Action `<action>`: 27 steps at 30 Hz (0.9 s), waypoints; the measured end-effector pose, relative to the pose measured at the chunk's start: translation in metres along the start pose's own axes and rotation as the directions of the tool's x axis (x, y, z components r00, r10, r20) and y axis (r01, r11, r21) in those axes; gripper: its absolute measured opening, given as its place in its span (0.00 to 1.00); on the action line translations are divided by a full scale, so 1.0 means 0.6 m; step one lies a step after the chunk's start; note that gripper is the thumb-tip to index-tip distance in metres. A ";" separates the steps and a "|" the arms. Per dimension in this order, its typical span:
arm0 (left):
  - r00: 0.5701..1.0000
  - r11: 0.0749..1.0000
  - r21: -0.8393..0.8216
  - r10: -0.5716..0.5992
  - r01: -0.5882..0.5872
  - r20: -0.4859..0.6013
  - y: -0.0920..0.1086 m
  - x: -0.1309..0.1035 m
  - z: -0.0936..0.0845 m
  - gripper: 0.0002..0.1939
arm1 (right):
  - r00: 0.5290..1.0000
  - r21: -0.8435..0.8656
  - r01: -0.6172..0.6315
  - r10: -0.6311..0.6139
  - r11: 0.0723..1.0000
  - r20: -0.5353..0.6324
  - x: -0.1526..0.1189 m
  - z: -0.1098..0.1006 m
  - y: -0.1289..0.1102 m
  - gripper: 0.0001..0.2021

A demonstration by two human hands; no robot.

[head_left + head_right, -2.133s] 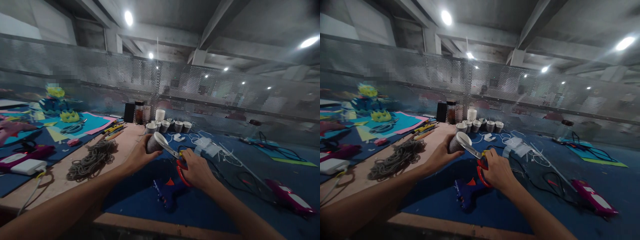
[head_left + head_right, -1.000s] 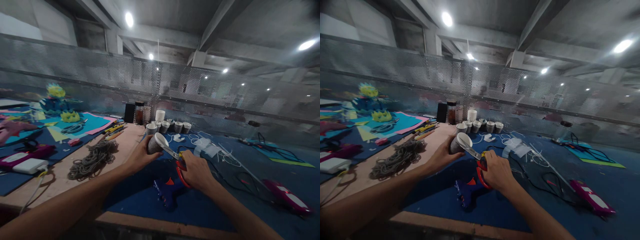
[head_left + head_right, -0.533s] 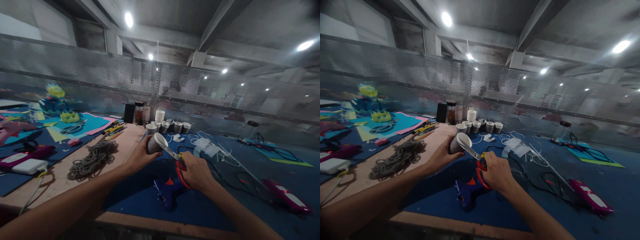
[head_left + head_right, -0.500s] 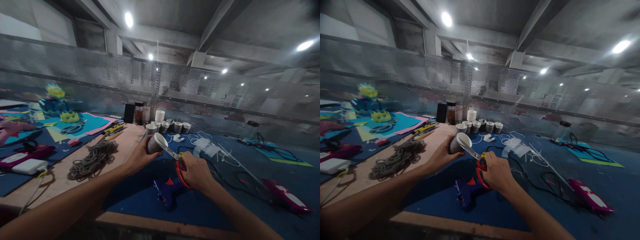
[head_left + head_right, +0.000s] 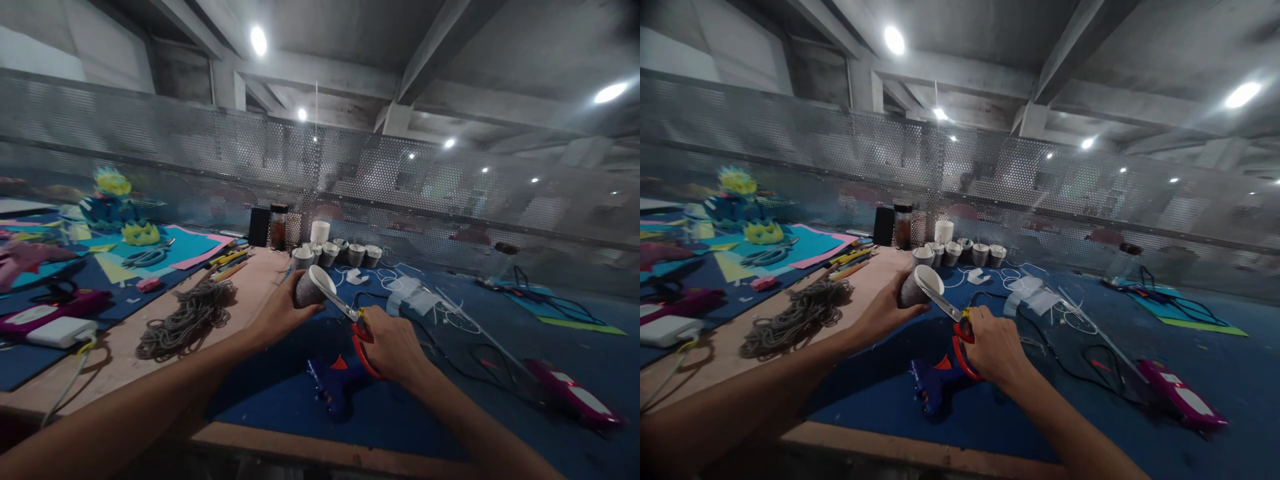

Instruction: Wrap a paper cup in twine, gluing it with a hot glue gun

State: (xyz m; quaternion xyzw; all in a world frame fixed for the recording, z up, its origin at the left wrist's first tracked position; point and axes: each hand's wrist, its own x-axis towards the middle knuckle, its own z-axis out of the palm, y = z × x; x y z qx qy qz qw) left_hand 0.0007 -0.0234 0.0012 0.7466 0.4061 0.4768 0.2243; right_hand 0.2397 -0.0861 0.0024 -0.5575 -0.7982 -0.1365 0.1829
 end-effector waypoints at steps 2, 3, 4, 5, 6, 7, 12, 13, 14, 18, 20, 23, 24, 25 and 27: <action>1.000 1.000 0.004 0.005 -0.004 -0.003 0.000 0.000 0.000 0.37 | 1.000 -0.002 0.001 -0.001 1.000 0.000 0.000 0.001 0.000 0.02; 1.000 1.000 0.008 0.006 -0.006 -0.003 0.000 0.000 0.000 0.37 | 1.000 -0.002 0.000 0.000 1.000 0.000 -0.001 0.001 0.000 0.02; 1.000 1.000 0.011 0.008 -0.008 -0.007 0.000 0.000 0.000 0.38 | 1.000 -0.001 -0.002 0.002 1.000 0.001 -0.001 0.002 0.000 0.02; 1.000 1.000 0.014 0.008 -0.008 -0.011 0.000 0.000 0.000 0.38 | 1.000 0.000 -0.006 0.006 1.000 0.002 -0.001 0.003 0.000 0.02; 1.000 1.000 0.016 0.007 -0.006 -0.012 0.000 0.000 -0.001 0.38 | 1.000 0.001 -0.011 0.011 1.000 0.003 -0.001 0.003 0.000 0.02; 1.000 1.000 0.016 0.003 -0.003 -0.014 -0.001 0.000 -0.002 0.38 | 1.000 0.002 -0.014 0.014 1.000 0.003 -0.001 0.004 0.000 0.02; 0.997 0.993 -0.117 0.017 -0.009 0.073 -0.004 0.002 -0.012 0.35 | 1.000 -0.011 -0.022 0.022 1.000 -0.003 0.000 0.003 0.000 0.03; 0.995 0.988 -0.152 0.027 -0.013 0.091 -0.005 0.002 -0.014 0.34 | 1.000 -0.018 -0.024 0.024 1.000 -0.002 0.000 0.002 0.000 0.04; 0.994 0.985 -0.172 0.033 -0.016 0.100 -0.005 0.003 -0.015 0.34 | 1.000 -0.027 -0.026 0.026 0.999 0.002 0.000 0.001 0.000 0.04; 0.996 0.987 -0.163 0.010 0.004 0.088 -0.006 0.003 -0.016 0.32 | 0.999 -0.062 -0.033 0.035 0.998 0.032 0.002 -0.002 -0.001 0.05; 0.995 0.986 -0.164 0.001 0.016 0.098 -0.004 0.003 -0.014 0.32 | 0.999 -0.064 -0.032 0.034 0.997 0.033 0.002 -0.004 -0.002 0.06; 0.994 0.985 -0.170 0.002 0.017 0.113 0.001 0.001 -0.011 0.30 | 0.999 -0.057 -0.035 0.037 0.998 0.030 0.002 -0.006 -0.004 0.08; 0.993 0.985 -0.170 0.001 0.018 0.115 0.002 0.000 -0.011 0.30 | 0.999 -0.053 -0.036 0.038 0.998 0.031 0.002 -0.006 -0.005 0.08; 0.993 0.985 -0.169 -0.002 0.021 0.115 0.004 0.000 -0.011 0.30 | 0.999 -0.049 -0.036 0.038 0.998 0.032 0.002 -0.006 -0.005 0.08; 0.994 0.985 -0.168 -0.008 0.027 0.113 0.006 -0.001 -0.011 0.30 | 0.999 -0.048 -0.035 0.037 0.998 0.034 0.002 -0.006 -0.007 0.08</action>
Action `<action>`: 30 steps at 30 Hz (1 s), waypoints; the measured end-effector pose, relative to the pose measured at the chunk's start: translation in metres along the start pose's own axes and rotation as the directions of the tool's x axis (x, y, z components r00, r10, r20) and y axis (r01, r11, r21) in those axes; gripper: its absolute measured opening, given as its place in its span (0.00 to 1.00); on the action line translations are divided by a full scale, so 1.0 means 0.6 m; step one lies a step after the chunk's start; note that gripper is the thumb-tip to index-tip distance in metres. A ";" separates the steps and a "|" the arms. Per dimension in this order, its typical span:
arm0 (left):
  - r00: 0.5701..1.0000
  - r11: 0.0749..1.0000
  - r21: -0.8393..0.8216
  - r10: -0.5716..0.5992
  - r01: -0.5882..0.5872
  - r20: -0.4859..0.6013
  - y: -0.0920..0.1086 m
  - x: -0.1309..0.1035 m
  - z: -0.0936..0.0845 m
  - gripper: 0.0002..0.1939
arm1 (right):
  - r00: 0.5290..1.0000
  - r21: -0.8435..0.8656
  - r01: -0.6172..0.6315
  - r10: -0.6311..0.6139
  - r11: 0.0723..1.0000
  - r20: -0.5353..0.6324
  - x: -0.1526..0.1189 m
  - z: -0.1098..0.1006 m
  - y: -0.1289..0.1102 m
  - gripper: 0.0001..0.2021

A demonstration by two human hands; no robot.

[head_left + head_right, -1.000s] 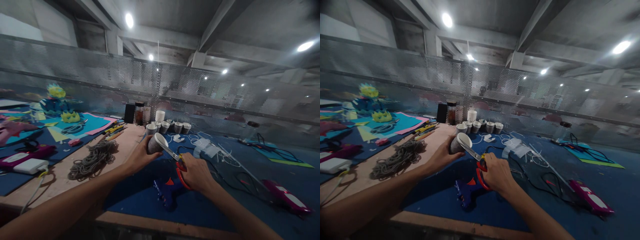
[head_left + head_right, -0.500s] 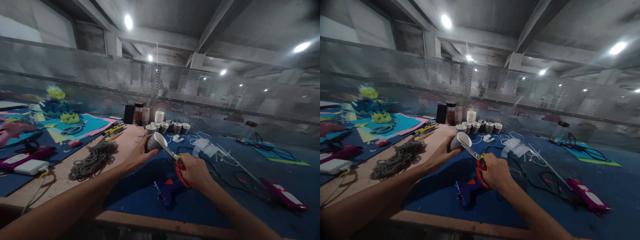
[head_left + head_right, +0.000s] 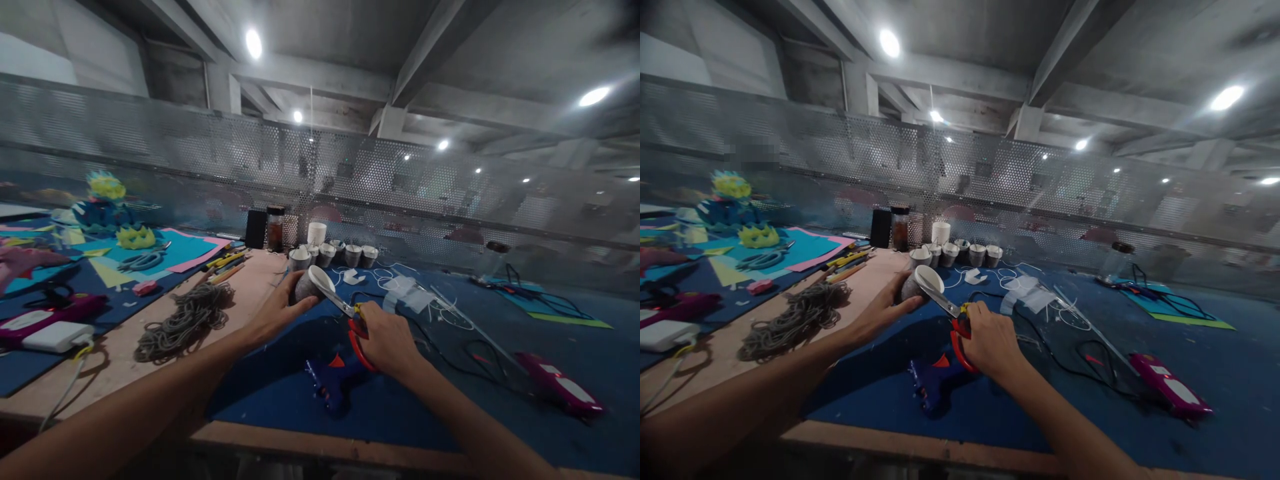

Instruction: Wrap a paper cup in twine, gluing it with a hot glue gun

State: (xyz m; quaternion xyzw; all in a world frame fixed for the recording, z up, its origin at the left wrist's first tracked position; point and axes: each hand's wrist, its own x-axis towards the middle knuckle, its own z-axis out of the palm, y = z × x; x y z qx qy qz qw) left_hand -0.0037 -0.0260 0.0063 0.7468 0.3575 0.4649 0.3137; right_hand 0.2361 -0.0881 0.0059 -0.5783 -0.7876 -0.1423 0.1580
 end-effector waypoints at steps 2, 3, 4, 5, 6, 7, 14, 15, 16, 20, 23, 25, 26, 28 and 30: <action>1.000 1.000 0.004 0.001 -0.001 -0.001 0.000 0.000 0.000 0.30 | 1.000 -0.009 -0.003 0.003 1.000 0.004 -0.001 0.000 -0.001 0.08; 1.000 1.000 0.007 0.004 -0.004 -0.002 0.000 0.000 0.000 0.30 | 1.000 -0.015 -0.006 0.006 1.000 0.007 -0.001 0.000 -0.002 0.07; 1.000 1.000 0.013 0.007 -0.007 -0.003 -0.001 0.000 0.000 0.30 | 1.000 -0.019 -0.008 0.009 1.000 0.011 -0.001 0.000 -0.002 0.07; 1.000 1.000 0.018 0.008 -0.008 -0.004 -0.001 0.000 0.000 0.30 | 1.000 -0.021 -0.011 0.011 1.000 0.014 -0.001 0.000 -0.003 0.06; 1.000 1.000 0.022 0.007 -0.007 -0.005 -0.002 0.000 0.000 0.29 | 1.000 -0.021 -0.013 0.013 1.000 0.016 -0.002 0.000 -0.003 0.06; 1.000 1.000 0.024 0.006 -0.006 -0.006 -0.002 0.000 0.000 0.29 | 1.000 -0.021 -0.014 0.015 1.000 0.019 -0.002 0.001 -0.003 0.06; 1.000 1.000 0.014 0.011 -0.010 -0.009 -0.001 -0.001 -0.001 0.29 | 1.000 -0.007 -0.014 0.014 1.000 0.020 -0.004 0.000 -0.003 0.06; 1.000 1.000 0.020 0.014 -0.013 -0.013 -0.001 -0.001 -0.001 0.29 | 1.000 -0.005 -0.013 0.013 1.000 0.019 -0.004 0.000 -0.003 0.06; 1.000 0.999 0.028 0.016 -0.015 -0.018 -0.002 -0.001 -0.001 0.29 | 1.000 -0.005 -0.012 0.012 1.000 0.017 -0.003 0.000 -0.003 0.06; 0.999 0.998 0.056 0.015 -0.013 -0.037 -0.004 0.001 -0.002 0.29 | 1.000 -0.016 -0.007 0.007 1.000 0.020 -0.003 0.003 -0.001 0.05; 0.998 0.998 0.064 0.026 -0.022 -0.051 -0.005 0.002 -0.002 0.30 | 1.000 -0.014 -0.008 0.008 1.000 0.027 -0.004 0.005 0.001 0.05; 0.997 0.997 0.076 0.035 -0.030 -0.062 -0.006 0.002 -0.003 0.30 | 1.000 -0.011 -0.009 0.009 1.000 0.025 -0.004 0.006 0.001 0.05; 0.997 0.996 0.081 0.037 -0.031 -0.068 -0.006 0.002 -0.003 0.30 | 1.000 -0.010 -0.010 0.010 1.000 0.020 -0.004 0.006 0.001 0.04; 0.996 0.995 0.092 0.040 -0.033 -0.079 -0.006 0.002 -0.002 0.30 | 1.000 -0.012 -0.012 0.012 1.000 0.009 -0.003 0.005 0.000 0.05; 0.995 0.992 0.111 0.061 -0.052 -0.085 -0.004 0.001 -0.001 0.29 | 1.000 -0.017 -0.015 0.015 1.000 -0.001 -0.001 0.003 -0.002 0.06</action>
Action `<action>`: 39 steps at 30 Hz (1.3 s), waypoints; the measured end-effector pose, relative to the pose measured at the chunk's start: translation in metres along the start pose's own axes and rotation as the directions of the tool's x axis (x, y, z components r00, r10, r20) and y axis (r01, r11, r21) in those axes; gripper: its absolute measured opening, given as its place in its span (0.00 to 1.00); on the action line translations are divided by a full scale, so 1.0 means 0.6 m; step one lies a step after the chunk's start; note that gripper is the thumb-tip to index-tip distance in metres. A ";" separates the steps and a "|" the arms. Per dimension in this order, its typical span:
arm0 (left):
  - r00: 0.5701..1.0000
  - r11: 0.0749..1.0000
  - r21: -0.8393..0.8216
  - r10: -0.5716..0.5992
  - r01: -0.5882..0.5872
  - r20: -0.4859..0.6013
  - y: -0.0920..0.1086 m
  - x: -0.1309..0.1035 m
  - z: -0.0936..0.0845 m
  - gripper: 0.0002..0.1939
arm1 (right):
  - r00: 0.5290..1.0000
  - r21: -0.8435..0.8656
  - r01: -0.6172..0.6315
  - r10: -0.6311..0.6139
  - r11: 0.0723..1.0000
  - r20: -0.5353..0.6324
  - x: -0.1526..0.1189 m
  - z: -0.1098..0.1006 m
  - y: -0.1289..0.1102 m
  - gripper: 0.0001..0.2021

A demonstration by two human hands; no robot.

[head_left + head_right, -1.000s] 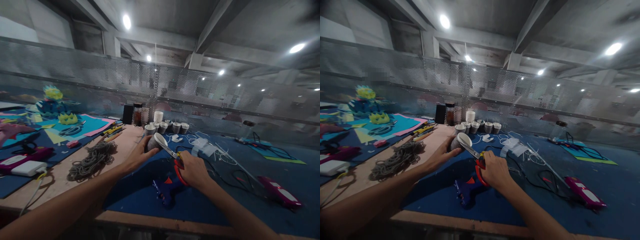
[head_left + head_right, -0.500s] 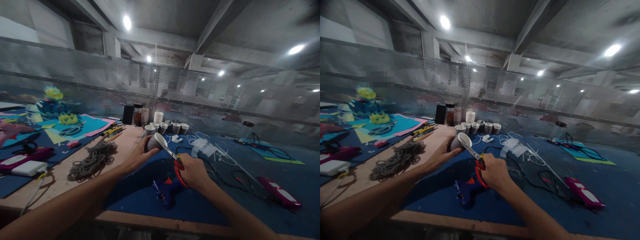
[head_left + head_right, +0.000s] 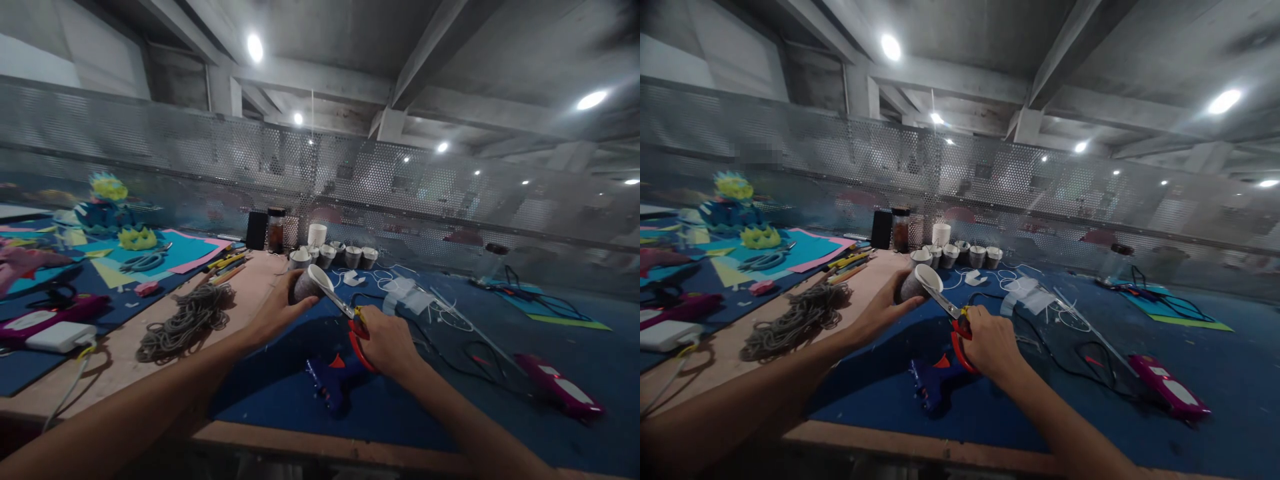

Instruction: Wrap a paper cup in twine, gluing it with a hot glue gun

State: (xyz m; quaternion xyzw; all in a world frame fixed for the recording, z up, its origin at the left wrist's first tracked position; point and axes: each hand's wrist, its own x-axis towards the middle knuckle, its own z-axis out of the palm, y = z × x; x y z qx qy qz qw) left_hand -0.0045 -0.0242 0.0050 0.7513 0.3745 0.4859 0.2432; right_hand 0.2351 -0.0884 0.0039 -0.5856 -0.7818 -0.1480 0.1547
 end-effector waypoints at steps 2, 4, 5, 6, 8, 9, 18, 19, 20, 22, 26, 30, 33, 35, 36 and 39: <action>1.000 0.999 0.019 0.032 -0.032 -0.002 0.004 -0.001 0.002 0.28 | 1.000 -0.009 0.000 0.000 1.000 -0.006 0.001 -0.002 -0.003 0.07; 0.999 0.999 0.016 0.047 -0.047 0.004 0.007 -0.002 0.004 0.27 | 1.000 -0.017 0.001 -0.001 1.000 -0.012 0.001 -0.003 -0.005 0.07; 0.999 0.999 0.009 0.045 -0.046 0.009 0.008 -0.002 0.005 0.27 | 1.000 -0.016 0.001 -0.001 1.000 -0.014 0.001 -0.003 -0.006 0.07; 0.999 0.999 0.000 0.041 -0.041 0.013 0.009 -0.003 0.005 0.27 | 1.000 -0.011 0.001 -0.001 1.000 -0.014 0.000 -0.003 -0.007 0.07; 0.999 0.999 -0.012 0.034 -0.034 0.019 0.008 -0.003 0.007 0.27 | 1.000 0.001 0.000 0.000 1.000 -0.006 -0.001 -0.002 -0.007 0.07; 0.999 0.999 -0.013 0.032 -0.032 0.017 0.007 -0.003 0.007 0.27 | 1.000 0.006 -0.002 0.002 1.000 0.000 -0.002 -0.002 -0.007 0.07; 1.000 1.000 -0.012 0.014 -0.014 0.010 0.003 -0.003 0.006 0.29 | 1.000 0.028 -0.010 0.010 1.000 0.016 -0.004 0.003 -0.006 0.05; 1.000 1.000 -0.011 0.010 -0.010 0.008 0.002 -0.002 0.006 0.29 | 1.000 0.030 -0.011 0.011 0.999 0.018 -0.004 0.002 -0.006 0.05; 1.000 1.000 -0.009 0.008 -0.007 0.007 0.002 -0.002 0.006 0.30 | 1.000 0.032 -0.012 0.011 0.999 0.018 -0.004 0.002 -0.006 0.04; 1.000 1.000 -0.003 0.009 -0.009 0.003 0.001 -0.002 0.006 0.30 | 1.000 0.038 -0.012 0.011 0.999 0.018 -0.004 0.000 -0.007 0.04; 1.000 1.000 -0.006 0.008 -0.008 -0.011 0.000 -0.001 0.006 0.31 | 1.000 0.043 -0.016 0.015 0.999 0.008 -0.003 -0.002 -0.007 0.04; 1.000 0.996 -0.089 -0.013 0.012 -0.003 -0.001 0.001 0.001 0.33 | 1.000 0.045 -0.008 0.009 0.999 -0.025 -0.002 -0.001 -0.005 0.04; 0.993 0.962 -0.250 -0.090 0.106 0.073 -0.003 0.005 -0.004 0.32 | 0.999 0.034 -0.007 0.009 0.999 -0.042 -0.001 0.002 -0.002 0.05; 0.977 0.930 -0.315 -0.148 0.190 0.151 -0.005 0.007 -0.006 0.30 | 0.999 0.023 -0.016 0.017 1.000 -0.048 0.000 0.002 0.000 0.05; 0.971 0.925 -0.314 -0.165 0.213 0.172 -0.007 0.007 -0.006 0.30 | 0.999 0.021 -0.020 0.021 1.000 -0.051 0.001 0.002 0.001 0.06; 0.976 0.954 -0.229 -0.160 0.191 0.148 -0.010 0.008 -0.006 0.29 | 0.998 0.020 -0.022 0.023 1.000 -0.056 0.002 0.000 0.001 0.06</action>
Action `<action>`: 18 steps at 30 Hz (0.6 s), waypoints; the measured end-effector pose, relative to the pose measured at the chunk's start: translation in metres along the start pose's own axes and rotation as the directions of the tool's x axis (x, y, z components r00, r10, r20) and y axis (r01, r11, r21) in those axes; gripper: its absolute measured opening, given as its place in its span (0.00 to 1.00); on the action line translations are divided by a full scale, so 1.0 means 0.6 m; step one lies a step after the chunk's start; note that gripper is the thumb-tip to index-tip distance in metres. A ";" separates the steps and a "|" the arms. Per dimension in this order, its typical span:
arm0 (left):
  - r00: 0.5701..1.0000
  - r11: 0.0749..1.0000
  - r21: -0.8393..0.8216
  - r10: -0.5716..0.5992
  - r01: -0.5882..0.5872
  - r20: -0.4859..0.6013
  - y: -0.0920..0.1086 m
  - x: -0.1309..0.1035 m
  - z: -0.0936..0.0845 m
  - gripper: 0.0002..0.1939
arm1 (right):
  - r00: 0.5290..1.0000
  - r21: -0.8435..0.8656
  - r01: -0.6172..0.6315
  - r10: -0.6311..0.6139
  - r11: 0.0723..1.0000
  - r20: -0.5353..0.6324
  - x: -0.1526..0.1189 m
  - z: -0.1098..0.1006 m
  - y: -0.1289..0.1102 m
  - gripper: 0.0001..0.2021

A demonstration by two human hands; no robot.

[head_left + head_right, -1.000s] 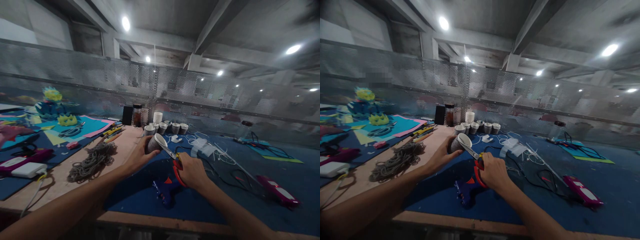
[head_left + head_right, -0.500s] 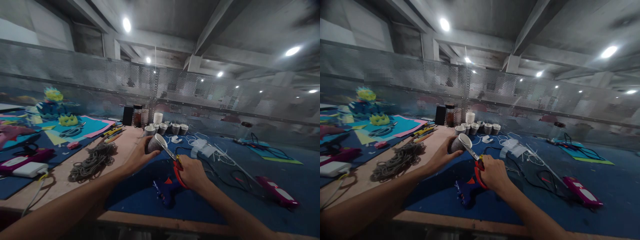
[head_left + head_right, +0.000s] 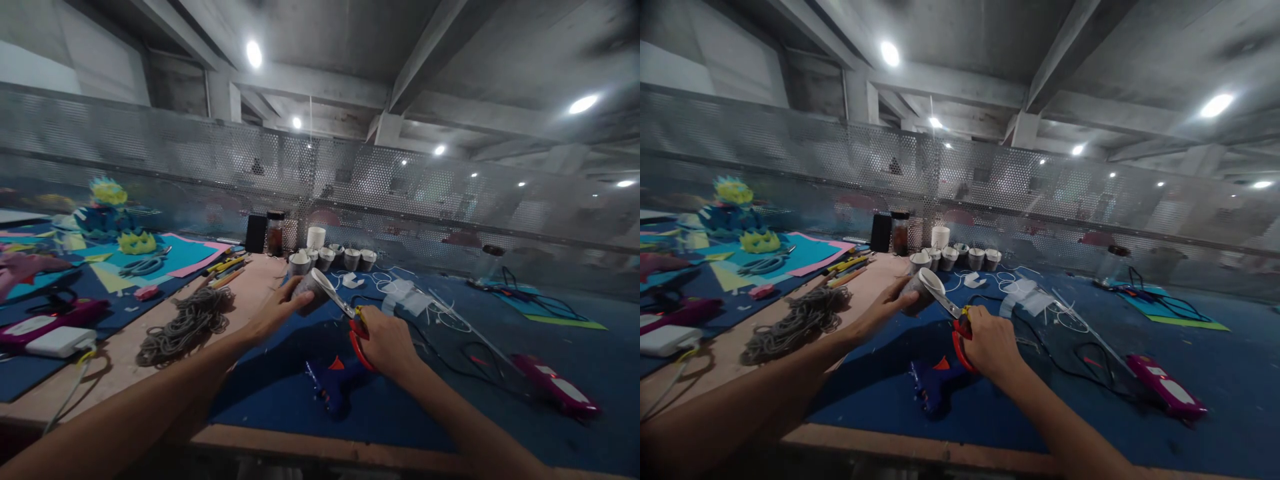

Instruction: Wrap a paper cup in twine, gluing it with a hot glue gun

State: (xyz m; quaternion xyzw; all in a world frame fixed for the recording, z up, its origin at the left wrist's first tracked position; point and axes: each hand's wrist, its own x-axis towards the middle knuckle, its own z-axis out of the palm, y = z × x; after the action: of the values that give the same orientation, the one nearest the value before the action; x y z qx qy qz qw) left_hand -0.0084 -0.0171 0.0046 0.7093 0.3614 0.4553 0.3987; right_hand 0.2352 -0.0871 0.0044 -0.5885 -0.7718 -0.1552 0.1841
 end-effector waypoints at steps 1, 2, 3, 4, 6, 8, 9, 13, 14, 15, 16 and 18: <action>1.000 0.999 0.031 0.015 -0.015 -0.008 0.000 0.000 0.001 0.29 | 1.000 0.001 0.001 -0.001 1.000 -0.002 0.000 -0.001 0.000 0.06; 1.000 0.998 0.052 0.029 -0.028 -0.009 -0.001 -0.001 0.001 0.29 | 1.000 0.003 0.002 -0.002 1.000 -0.002 0.000 -0.002 -0.001 0.07; 0.999 0.997 0.067 0.040 -0.039 -0.006 0.000 -0.002 0.002 0.30 | 1.000 0.005 0.001 -0.001 1.000 0.000 0.000 -0.003 -0.002 0.07; 0.999 0.996 0.080 0.049 -0.049 -0.005 0.000 -0.003 0.003 0.30 | 1.000 0.008 0.000 0.000 1.000 0.003 -0.001 -0.004 -0.002 0.07; 0.998 0.992 0.105 0.066 -0.064 -0.014 0.002 -0.005 0.005 0.30 | 1.000 0.016 -0.003 0.003 1.000 0.014 -0.002 -0.004 -0.003 0.08; 0.997 0.989 0.130 0.074 -0.070 -0.026 0.004 -0.007 0.006 0.29 | 1.000 0.023 -0.005 0.004 1.000 0.024 -0.003 -0.004 -0.003 0.08; 0.997 0.988 0.137 0.075 -0.070 -0.032 0.004 -0.007 0.006 0.29 | 1.000 0.025 -0.005 0.004 1.000 0.028 -0.003 -0.003 -0.004 0.07; 0.996 0.987 0.145 0.080 -0.073 -0.041 0.005 -0.008 0.006 0.28 | 0.999 0.023 -0.001 0.001 1.000 0.032 -0.005 -0.001 -0.004 0.06; 0.996 0.987 0.144 0.083 -0.076 -0.044 0.005 -0.008 0.007 0.28 | 0.999 0.021 -0.002 0.001 1.000 0.033 -0.005 -0.001 -0.004 0.06; 0.995 0.986 0.146 0.087 -0.079 -0.046 0.005 -0.008 0.007 0.28 | 0.999 0.021 -0.004 0.003 1.000 0.034 -0.005 -0.001 -0.004 0.06; 0.995 0.985 0.150 0.091 -0.082 -0.050 0.006 -0.008 0.007 0.28 | 0.999 0.022 -0.006 0.005 1.000 0.036 -0.006 -0.002 -0.004 0.06; 0.994 0.983 0.160 0.099 -0.089 -0.053 0.008 -0.008 0.007 0.27 | 0.999 0.028 -0.010 0.008 1.000 0.042 -0.006 -0.002 -0.004 0.05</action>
State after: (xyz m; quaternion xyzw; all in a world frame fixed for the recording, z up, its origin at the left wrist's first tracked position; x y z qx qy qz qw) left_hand -0.0054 -0.0242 0.0058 0.7409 0.3743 0.4647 0.3084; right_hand 0.2336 -0.0913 0.0036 -0.5925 -0.7749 -0.1313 0.1769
